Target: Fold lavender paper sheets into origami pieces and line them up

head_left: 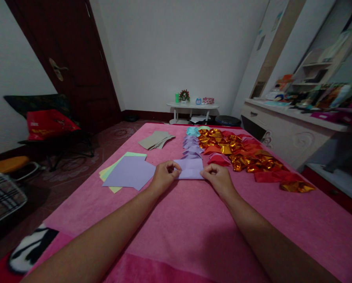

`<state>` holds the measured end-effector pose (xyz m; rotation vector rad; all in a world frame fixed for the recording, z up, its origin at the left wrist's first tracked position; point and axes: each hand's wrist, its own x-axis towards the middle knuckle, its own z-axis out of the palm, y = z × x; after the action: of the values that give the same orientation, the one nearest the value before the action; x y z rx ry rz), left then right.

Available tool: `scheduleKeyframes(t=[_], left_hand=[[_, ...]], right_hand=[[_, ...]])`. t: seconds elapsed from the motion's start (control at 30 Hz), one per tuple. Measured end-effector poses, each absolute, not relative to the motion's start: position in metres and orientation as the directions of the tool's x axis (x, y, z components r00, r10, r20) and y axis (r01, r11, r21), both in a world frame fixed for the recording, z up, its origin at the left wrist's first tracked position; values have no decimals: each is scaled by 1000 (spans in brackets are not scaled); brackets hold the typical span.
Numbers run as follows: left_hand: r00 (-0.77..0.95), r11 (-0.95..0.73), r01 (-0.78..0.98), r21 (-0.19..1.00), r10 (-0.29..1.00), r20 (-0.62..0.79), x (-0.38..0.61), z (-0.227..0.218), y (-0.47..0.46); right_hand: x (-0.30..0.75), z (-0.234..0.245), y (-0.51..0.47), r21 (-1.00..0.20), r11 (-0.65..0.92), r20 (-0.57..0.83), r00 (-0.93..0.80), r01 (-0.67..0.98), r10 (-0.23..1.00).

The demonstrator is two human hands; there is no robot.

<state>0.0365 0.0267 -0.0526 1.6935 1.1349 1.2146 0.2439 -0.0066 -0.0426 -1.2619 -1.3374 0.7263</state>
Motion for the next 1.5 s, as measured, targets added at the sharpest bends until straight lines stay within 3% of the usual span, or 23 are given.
scheduleKeyframes(t=[0.53, 0.87, 1.17, 1.33, 1.5], left_hand=[[173, -317, 163, 934, 941, 289, 39, -51, 25], [308, -259, 20, 966, 920, 240, 43, -50, 20], [260, -277, 41, 960, 931, 257, 43, -45, 18], [294, -289, -4, 957, 915, 277, 43, -46, 17], [307, -213, 2, 977, 930, 202, 44, -46, 16]], right_hand=[[246, -47, -4, -921, 291, 352, 228, 259, 908], [248, -47, -5, -916, 339, 387, 244, 216, 889], [242, -41, -9, -956, 275, 285, 115, 98, 952], [243, -42, -8, -955, 273, 288, 139, 115, 948], [243, -40, -10, -948, 285, 307, 165, 145, 937]])
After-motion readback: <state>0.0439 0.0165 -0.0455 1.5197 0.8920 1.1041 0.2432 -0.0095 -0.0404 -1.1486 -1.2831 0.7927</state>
